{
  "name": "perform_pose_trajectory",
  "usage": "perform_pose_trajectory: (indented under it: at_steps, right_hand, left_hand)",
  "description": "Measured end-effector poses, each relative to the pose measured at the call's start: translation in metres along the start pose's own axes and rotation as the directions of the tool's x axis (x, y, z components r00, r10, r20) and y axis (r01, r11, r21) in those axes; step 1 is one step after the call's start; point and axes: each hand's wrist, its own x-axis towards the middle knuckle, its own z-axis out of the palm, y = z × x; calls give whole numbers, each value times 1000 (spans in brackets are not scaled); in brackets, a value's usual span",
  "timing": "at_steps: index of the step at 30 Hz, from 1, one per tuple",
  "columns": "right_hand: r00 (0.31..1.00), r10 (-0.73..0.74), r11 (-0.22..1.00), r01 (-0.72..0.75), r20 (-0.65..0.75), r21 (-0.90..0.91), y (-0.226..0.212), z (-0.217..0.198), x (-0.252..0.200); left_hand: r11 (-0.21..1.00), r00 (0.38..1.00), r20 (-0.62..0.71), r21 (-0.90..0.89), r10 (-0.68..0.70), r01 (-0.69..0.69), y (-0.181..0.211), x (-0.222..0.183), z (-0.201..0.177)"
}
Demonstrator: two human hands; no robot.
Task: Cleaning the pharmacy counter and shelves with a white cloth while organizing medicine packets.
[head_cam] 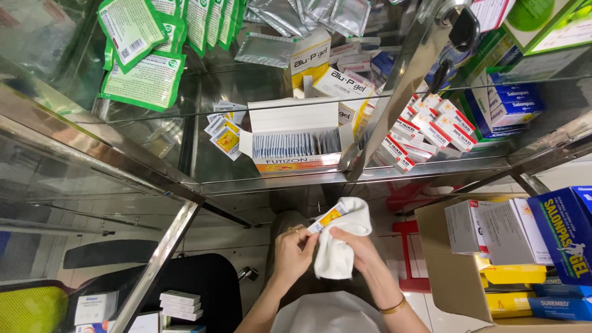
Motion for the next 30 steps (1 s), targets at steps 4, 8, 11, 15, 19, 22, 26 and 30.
perform_pose_trajectory:
  at_steps: [4, 8, 11, 15, 19, 22, 26, 30]
  right_hand:
    - [993, -121, 975, 115, -16, -191, -29, 1, -15]
    - [957, -233, 729, 289, 171, -621, -73, 35, -51]
    - [870, -246, 369, 491, 427, -789, -80, 60, -65]
    - [815, -254, -80, 518, 520, -852, -61, 49, -51]
    - [848, -261, 108, 501, 461, -859, -51, 23, -39]
    - [965, -141, 253, 251, 221, -934, -49, 10, -34]
    - [951, -190, 487, 307, 244, -818, -43, -12, -27]
    - [954, -246, 548, 284, 173, -787, -45, -30, -22]
  left_hand:
    - [970, 997, 77, 239, 31, -48, 16, 7, -31]
    - [831, 954, 268, 495, 131, -254, 18, 11, -37]
    - [776, 894, 399, 491, 205, -396, 9, 7, -20]
    - [794, 847, 446, 382, 290, -473, 14, 9, -10]
    - [799, 837, 417, 330, 354, -502, 36, 19, -25]
    - [797, 830, 376, 293, 412, -528, 40, 26, -37]
    - [829, 857, 350, 283, 379, -482, 45, 33, -47]
    - [811, 876, 260, 338, 406, -477, 50, 44, -58]
